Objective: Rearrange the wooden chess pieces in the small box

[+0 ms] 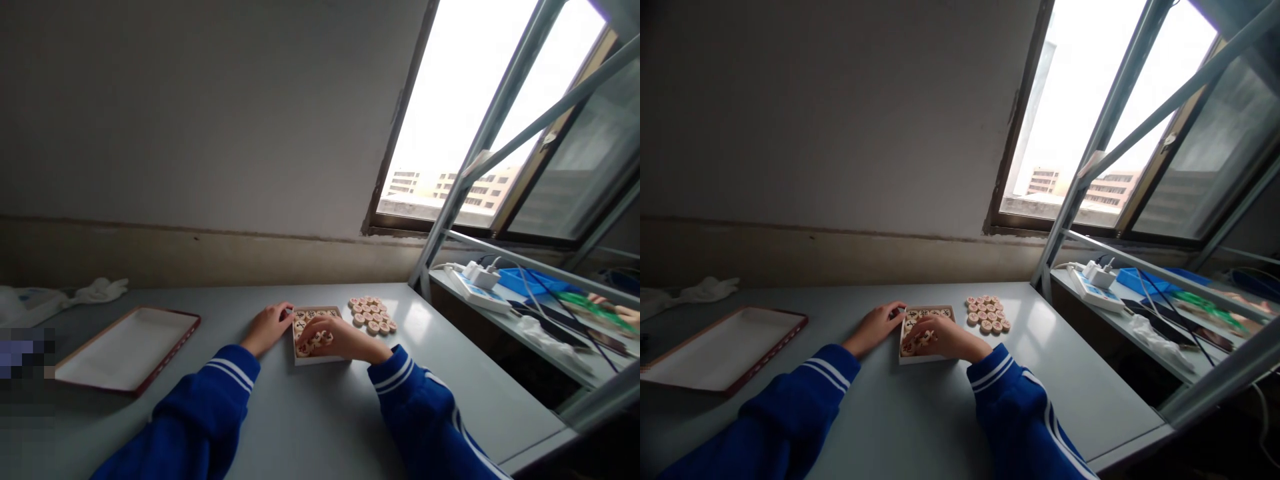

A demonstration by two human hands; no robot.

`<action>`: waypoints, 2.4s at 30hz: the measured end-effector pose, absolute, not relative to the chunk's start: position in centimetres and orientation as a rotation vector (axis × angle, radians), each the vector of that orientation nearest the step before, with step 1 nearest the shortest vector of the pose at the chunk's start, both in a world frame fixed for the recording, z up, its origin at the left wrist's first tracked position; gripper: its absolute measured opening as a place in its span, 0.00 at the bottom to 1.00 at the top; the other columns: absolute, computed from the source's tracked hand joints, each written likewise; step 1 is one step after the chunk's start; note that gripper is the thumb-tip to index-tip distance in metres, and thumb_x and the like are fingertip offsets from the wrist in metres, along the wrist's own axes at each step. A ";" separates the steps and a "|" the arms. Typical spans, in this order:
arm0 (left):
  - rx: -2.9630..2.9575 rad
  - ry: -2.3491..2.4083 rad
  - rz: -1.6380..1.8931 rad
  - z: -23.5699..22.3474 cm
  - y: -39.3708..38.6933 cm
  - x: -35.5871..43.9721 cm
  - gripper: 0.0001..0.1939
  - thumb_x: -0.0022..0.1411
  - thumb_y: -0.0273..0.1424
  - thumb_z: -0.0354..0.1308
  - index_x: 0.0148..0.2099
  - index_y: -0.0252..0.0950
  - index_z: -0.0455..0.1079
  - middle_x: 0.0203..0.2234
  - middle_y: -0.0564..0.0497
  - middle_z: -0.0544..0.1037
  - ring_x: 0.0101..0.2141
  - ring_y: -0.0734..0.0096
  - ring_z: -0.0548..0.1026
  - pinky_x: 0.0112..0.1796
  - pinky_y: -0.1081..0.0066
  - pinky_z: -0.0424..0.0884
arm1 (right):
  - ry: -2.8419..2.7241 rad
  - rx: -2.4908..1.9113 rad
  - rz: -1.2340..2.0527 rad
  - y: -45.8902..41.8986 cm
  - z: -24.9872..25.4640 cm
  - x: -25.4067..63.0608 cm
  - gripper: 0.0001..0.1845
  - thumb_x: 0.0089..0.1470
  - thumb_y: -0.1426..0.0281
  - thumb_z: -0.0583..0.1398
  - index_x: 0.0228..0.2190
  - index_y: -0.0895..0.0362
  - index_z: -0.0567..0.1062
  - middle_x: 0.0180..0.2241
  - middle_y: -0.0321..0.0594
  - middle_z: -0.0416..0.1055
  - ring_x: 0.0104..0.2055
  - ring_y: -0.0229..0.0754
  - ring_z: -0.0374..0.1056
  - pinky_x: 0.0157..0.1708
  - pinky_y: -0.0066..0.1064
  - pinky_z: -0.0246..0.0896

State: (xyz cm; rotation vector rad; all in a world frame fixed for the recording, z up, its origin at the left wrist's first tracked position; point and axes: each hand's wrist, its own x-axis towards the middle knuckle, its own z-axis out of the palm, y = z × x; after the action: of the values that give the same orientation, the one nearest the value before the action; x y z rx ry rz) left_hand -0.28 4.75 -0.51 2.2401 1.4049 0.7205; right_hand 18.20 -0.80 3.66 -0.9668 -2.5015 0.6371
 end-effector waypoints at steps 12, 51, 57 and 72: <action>2.237 1.386 0.718 -0.4 4.8 -0.3 0.14 0.58 0.33 0.47 0.44 0.34 0.67 0.32 0.47 0.75 0.33 0.68 0.72 0.35 0.73 0.62 | -2.463 -0.984 0.570 -0.5 3.2 17.8 0.15 0.41 0.78 0.66 0.35 0.56 0.75 0.38 0.37 0.67 0.40 0.39 0.63 0.41 0.27 0.58; 2.200 1.386 0.732 -0.2 4.7 -0.4 0.14 0.56 0.33 0.48 0.42 0.34 0.68 0.31 0.48 0.75 0.33 0.68 0.72 0.34 0.74 0.63 | -2.278 -1.604 0.092 -1.0 3.2 25.2 0.12 0.46 0.74 0.62 0.35 0.51 0.74 0.42 0.38 0.63 0.46 0.45 0.58 0.48 0.41 0.52; 2.202 1.414 0.791 -0.3 4.9 -0.4 0.13 0.54 0.32 0.49 0.40 0.31 0.69 0.31 0.47 0.75 0.32 0.68 0.72 0.35 0.73 0.63 | -2.132 -1.753 -0.220 2.5 0.9 21.9 0.18 0.58 0.70 0.50 0.51 0.54 0.61 0.54 0.44 0.54 0.57 0.47 0.45 0.53 0.54 0.39; 2.172 1.366 0.807 -0.7 5.0 -0.4 0.13 0.55 0.32 0.48 0.40 0.33 0.69 0.31 0.48 0.76 0.33 0.68 0.72 0.34 0.73 0.63 | -2.166 -2.165 -0.089 2.2 -0.3 28.2 0.21 0.60 0.74 0.44 0.53 0.52 0.59 0.58 0.38 0.46 0.60 0.46 0.38 0.55 0.51 0.37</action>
State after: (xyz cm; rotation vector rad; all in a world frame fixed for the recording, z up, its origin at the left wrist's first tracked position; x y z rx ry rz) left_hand -0.43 5.01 -0.68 2.1721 1.3663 0.8069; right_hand 28.24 2.25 -0.26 -2.1651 -2.1658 -0.0892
